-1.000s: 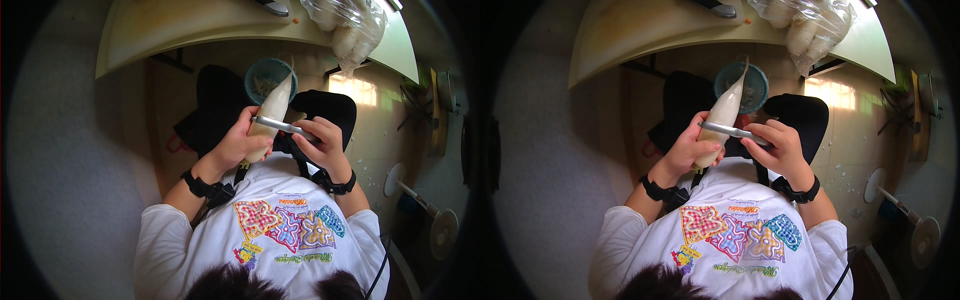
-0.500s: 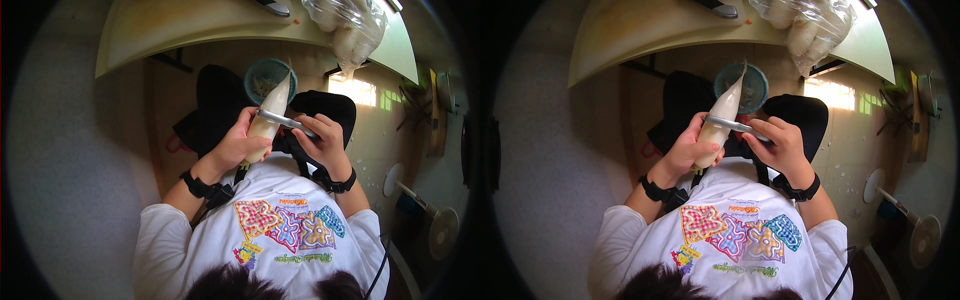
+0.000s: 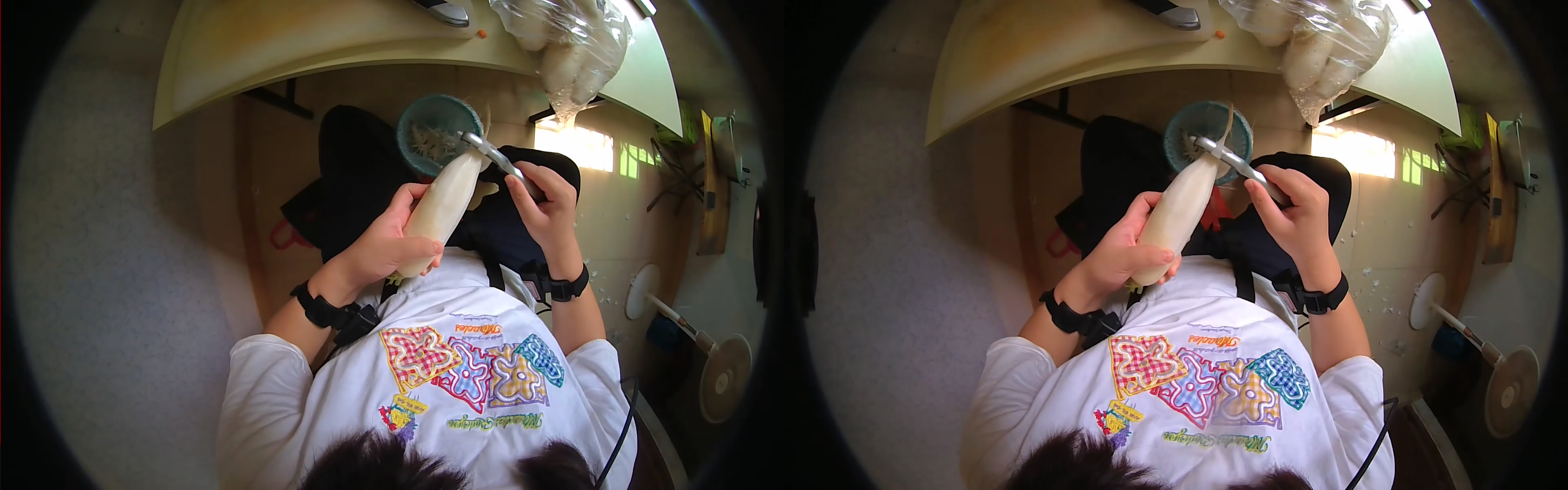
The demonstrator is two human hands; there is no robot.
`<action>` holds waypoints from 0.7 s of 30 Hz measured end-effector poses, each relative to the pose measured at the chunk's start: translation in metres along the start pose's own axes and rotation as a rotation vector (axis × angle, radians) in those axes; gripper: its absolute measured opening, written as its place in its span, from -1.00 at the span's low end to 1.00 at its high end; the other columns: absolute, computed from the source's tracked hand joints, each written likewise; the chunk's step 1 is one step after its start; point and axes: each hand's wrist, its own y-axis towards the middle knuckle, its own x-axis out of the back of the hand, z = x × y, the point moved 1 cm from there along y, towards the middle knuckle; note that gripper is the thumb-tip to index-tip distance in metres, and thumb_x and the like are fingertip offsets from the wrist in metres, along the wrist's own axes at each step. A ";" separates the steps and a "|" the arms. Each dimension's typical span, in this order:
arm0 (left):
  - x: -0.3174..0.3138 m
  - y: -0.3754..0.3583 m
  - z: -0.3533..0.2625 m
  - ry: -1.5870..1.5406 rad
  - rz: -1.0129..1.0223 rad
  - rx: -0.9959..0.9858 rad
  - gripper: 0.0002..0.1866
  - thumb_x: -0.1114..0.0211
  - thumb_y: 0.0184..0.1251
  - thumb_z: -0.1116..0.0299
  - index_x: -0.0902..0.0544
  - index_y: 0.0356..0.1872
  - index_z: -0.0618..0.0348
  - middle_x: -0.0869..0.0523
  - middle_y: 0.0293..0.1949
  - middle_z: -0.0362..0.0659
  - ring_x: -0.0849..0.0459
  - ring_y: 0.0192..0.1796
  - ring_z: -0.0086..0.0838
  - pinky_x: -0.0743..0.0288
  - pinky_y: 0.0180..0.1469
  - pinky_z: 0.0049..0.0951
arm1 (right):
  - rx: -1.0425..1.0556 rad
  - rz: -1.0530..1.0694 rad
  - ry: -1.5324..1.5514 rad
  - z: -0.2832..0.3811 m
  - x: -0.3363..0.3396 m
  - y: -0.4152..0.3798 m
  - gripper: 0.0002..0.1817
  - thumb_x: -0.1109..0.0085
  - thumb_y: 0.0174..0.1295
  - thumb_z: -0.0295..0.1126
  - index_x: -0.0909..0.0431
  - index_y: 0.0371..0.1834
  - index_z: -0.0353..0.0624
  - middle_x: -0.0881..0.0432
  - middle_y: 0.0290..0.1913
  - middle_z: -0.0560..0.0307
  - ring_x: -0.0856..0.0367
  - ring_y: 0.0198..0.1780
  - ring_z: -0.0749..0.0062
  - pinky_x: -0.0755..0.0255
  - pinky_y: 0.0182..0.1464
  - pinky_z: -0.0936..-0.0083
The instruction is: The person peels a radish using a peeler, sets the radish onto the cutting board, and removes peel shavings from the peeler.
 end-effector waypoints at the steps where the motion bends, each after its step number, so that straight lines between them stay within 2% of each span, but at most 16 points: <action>1: 0.000 -0.001 0.000 0.000 0.004 -0.021 -0.29 -0.36 0.20 0.48 -0.13 0.30 0.14 -0.51 -0.06 -0.05 -0.66 -0.32 -0.41 -0.58 -0.36 -0.40 | -0.016 -0.002 0.000 0.001 -0.001 0.000 -0.82 -0.43 0.16 -0.44 -0.69 -0.24 -0.29 -0.59 -0.52 0.13 -0.49 -0.52 0.50 -0.33 -0.43 0.60; 4: 0.000 -0.003 0.000 0.005 -0.002 0.003 -0.29 -0.36 0.20 0.47 -0.13 0.30 0.14 -0.51 -0.06 -0.05 -0.66 -0.32 -0.40 -0.58 -0.36 -0.40 | -0.013 -0.047 -0.003 -0.004 -0.003 0.000 -0.81 -0.43 0.17 -0.44 -0.69 -0.22 -0.31 -0.59 -0.52 0.13 -0.47 -0.51 0.54 -0.32 -0.42 0.61; 7: 0.003 -0.005 0.002 0.027 0.033 -0.031 -0.29 -0.37 0.20 0.46 -0.13 0.30 0.14 -0.51 -0.07 -0.05 -0.66 -0.30 -0.40 -0.58 -0.35 -0.39 | -0.153 -0.100 -0.036 -0.025 0.003 0.003 -0.76 -0.43 0.19 -0.41 -0.69 -0.15 -0.34 -0.61 -0.51 0.15 -0.43 -0.48 0.66 -0.28 -0.42 0.67; 10: -0.001 -0.004 -0.007 0.035 0.016 -0.034 -0.28 -0.38 0.19 0.46 -0.13 0.30 0.13 -0.51 -0.06 -0.05 -0.67 -0.29 -0.38 -0.58 -0.35 -0.38 | -0.302 -0.093 0.151 -0.053 0.001 0.000 -0.75 -0.31 0.34 -0.35 -0.69 -0.14 -0.37 -0.59 -0.49 0.33 -0.39 -0.48 0.72 -0.25 -0.43 0.72; 11: -0.001 -0.004 -0.008 0.035 0.012 -0.037 -0.28 -0.38 0.19 0.46 -0.13 0.30 0.13 -0.51 -0.06 -0.05 -0.67 -0.29 -0.38 -0.58 -0.35 -0.38 | -0.300 -0.089 0.153 -0.057 -0.001 -0.002 -0.75 -0.31 0.34 -0.35 -0.69 -0.14 -0.37 -0.59 -0.49 0.33 -0.39 -0.48 0.72 -0.25 -0.43 0.72; 13: 0.000 -0.001 -0.008 0.021 -0.004 -0.061 -0.26 -0.37 0.18 0.47 -0.12 0.32 0.13 -0.50 -0.05 -0.04 -0.68 -0.28 -0.36 -0.58 -0.34 -0.38 | -0.473 0.007 0.332 -0.063 -0.002 -0.004 -0.71 -0.23 0.41 -0.28 -0.69 -0.17 -0.36 -0.49 -0.54 0.42 -0.32 -0.52 0.77 -0.16 -0.47 0.72; 14: -0.001 0.001 -0.008 0.020 -0.002 -0.060 -0.26 -0.37 0.18 0.47 -0.12 0.32 0.13 -0.50 -0.05 -0.04 -0.68 -0.28 -0.36 -0.58 -0.34 -0.38 | -0.474 0.005 0.330 -0.062 0.000 -0.005 -0.71 -0.23 0.41 -0.28 -0.69 -0.17 -0.36 -0.49 -0.54 0.42 -0.32 -0.52 0.77 -0.16 -0.47 0.72; 16: -0.001 0.001 -0.009 0.031 0.006 -0.075 -0.24 -0.34 0.20 0.43 -0.10 0.37 0.13 -0.50 -0.04 -0.01 -0.68 -0.24 -0.32 -0.60 -0.33 -0.37 | -0.547 0.065 0.388 -0.053 0.000 -0.006 -0.68 -0.18 0.45 -0.22 -0.68 -0.22 -0.33 -0.37 -0.60 0.46 -0.23 -0.56 0.81 -0.04 -0.52 0.72; 19: 0.005 0.002 -0.004 -0.135 0.047 -0.077 -0.22 -0.31 0.23 0.37 -0.07 0.40 0.14 -0.49 -0.01 0.01 -0.69 -0.20 -0.30 -0.61 -0.31 -0.37 | -0.604 0.088 0.451 -0.042 0.000 -0.005 -0.67 -0.16 0.46 -0.21 -0.67 -0.26 -0.31 -0.28 -0.62 0.49 -0.15 -0.58 0.82 0.06 -0.54 0.70; 21: 0.008 0.003 -0.001 -0.098 0.056 -0.082 -0.22 -0.29 0.25 0.35 -0.06 0.42 0.12 -0.47 0.04 0.02 -0.69 -0.15 -0.27 -0.66 -0.26 -0.32 | -0.537 0.025 0.500 -0.040 0.001 -0.008 -0.68 -0.12 0.49 -0.23 -0.65 -0.20 -0.32 -0.29 -0.61 0.49 -0.13 -0.58 0.83 0.06 -0.54 0.72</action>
